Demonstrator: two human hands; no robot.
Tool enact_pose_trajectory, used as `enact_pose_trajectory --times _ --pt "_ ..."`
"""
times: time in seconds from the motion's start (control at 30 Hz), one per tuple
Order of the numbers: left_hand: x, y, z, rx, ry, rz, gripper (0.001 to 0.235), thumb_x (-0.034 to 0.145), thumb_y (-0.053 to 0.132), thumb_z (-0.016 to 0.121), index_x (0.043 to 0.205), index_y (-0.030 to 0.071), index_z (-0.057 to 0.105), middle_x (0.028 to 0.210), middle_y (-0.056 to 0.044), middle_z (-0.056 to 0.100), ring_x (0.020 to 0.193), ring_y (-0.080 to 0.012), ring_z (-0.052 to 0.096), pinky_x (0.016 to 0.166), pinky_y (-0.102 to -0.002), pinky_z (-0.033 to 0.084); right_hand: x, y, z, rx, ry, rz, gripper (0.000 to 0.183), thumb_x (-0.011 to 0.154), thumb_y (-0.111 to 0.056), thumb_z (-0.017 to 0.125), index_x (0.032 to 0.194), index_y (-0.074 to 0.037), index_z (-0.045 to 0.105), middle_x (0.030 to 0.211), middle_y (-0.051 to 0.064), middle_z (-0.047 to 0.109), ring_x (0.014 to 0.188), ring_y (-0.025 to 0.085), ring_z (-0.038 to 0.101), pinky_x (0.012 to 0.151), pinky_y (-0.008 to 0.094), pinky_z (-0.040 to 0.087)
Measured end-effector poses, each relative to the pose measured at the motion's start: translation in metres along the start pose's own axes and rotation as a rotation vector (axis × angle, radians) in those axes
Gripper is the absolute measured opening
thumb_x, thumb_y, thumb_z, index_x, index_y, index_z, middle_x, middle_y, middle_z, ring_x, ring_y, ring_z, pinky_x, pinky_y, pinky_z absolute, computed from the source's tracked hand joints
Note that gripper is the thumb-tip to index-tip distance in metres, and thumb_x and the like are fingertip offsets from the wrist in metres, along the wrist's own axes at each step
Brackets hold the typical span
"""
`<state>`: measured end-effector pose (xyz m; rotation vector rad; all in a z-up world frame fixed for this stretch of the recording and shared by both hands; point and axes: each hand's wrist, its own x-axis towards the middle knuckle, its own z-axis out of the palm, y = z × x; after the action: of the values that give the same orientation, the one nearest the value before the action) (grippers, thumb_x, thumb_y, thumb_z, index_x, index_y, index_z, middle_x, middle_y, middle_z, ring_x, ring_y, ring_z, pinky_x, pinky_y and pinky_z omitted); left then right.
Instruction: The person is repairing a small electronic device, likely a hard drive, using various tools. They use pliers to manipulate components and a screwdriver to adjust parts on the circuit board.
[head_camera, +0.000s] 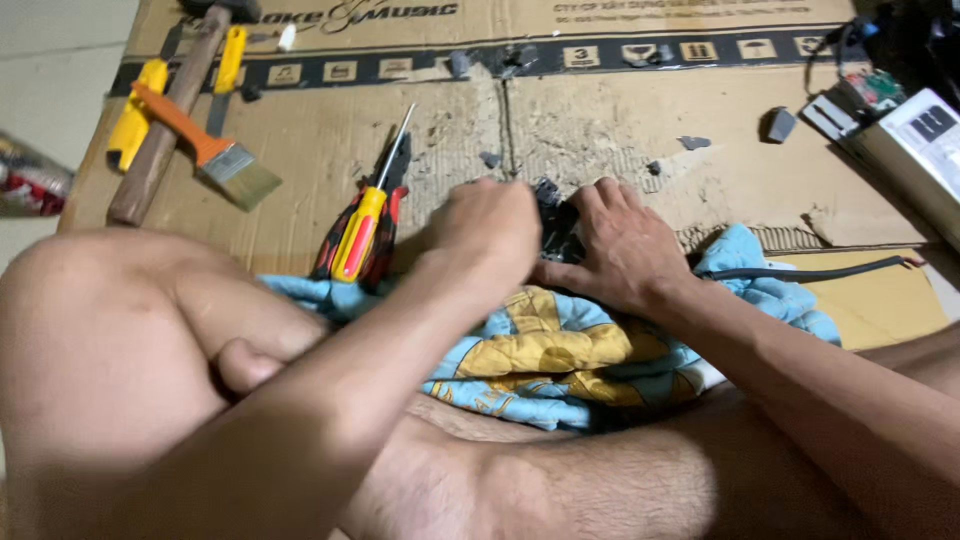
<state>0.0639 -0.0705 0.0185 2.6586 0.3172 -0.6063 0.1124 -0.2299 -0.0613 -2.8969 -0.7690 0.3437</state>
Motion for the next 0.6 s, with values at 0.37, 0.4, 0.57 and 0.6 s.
enact_pose_trajectory --times 0.37,0.4,0.57,0.6 --pt "0.021 -0.076 -0.019 -0.434 -0.08 0.241 0.043 0.098 0.019 0.055 0.139 0.009 0.062 0.084 -0.009 0.072 0.075 -0.0156 0.063 0.074 -0.031 0.051 -0.01 -0.011 -0.012 0.058 0.024 0.008 0.092 0.075 -0.081 0.067 0.13 -0.008 0.052 0.118 0.014 0.053 0.124 0.035 0.053 0.097 0.051 0.053" --pt "0.015 -0.077 -0.022 -0.489 -0.095 0.233 0.042 0.099 0.017 0.055 0.139 0.007 0.062 0.079 -0.007 0.07 0.069 -0.0139 0.061 0.068 -0.027 0.05 -0.009 -0.009 -0.01 0.059 0.028 -0.004 0.092 0.076 -0.081 0.067 0.13 -0.009 0.052 0.118 0.014 0.052 0.124 0.035 0.053 0.097 0.052 0.053" --pt "0.031 -0.077 -0.035 -0.561 -0.158 0.182 0.038 0.094 0.019 0.063 0.131 0.012 0.068 0.073 -0.004 0.07 0.042 -0.006 0.05 0.034 -0.016 0.032 -0.014 -0.014 -0.016 0.071 0.034 -0.014 0.094 0.073 -0.084 0.066 0.131 -0.011 0.051 0.117 0.013 0.052 0.124 0.036 0.053 0.098 0.052 0.052" --pt "0.028 -0.072 -0.043 -0.456 -0.173 0.165 0.038 0.093 0.021 0.063 0.13 0.015 0.07 0.072 -0.004 0.071 0.037 -0.0052 0.044 0.032 -0.017 0.029 -0.017 -0.017 -0.02 0.081 0.033 -0.016 0.094 0.074 -0.083 0.067 0.131 -0.009 0.052 0.117 0.014 0.052 0.124 0.037 0.053 0.099 0.052 0.051"
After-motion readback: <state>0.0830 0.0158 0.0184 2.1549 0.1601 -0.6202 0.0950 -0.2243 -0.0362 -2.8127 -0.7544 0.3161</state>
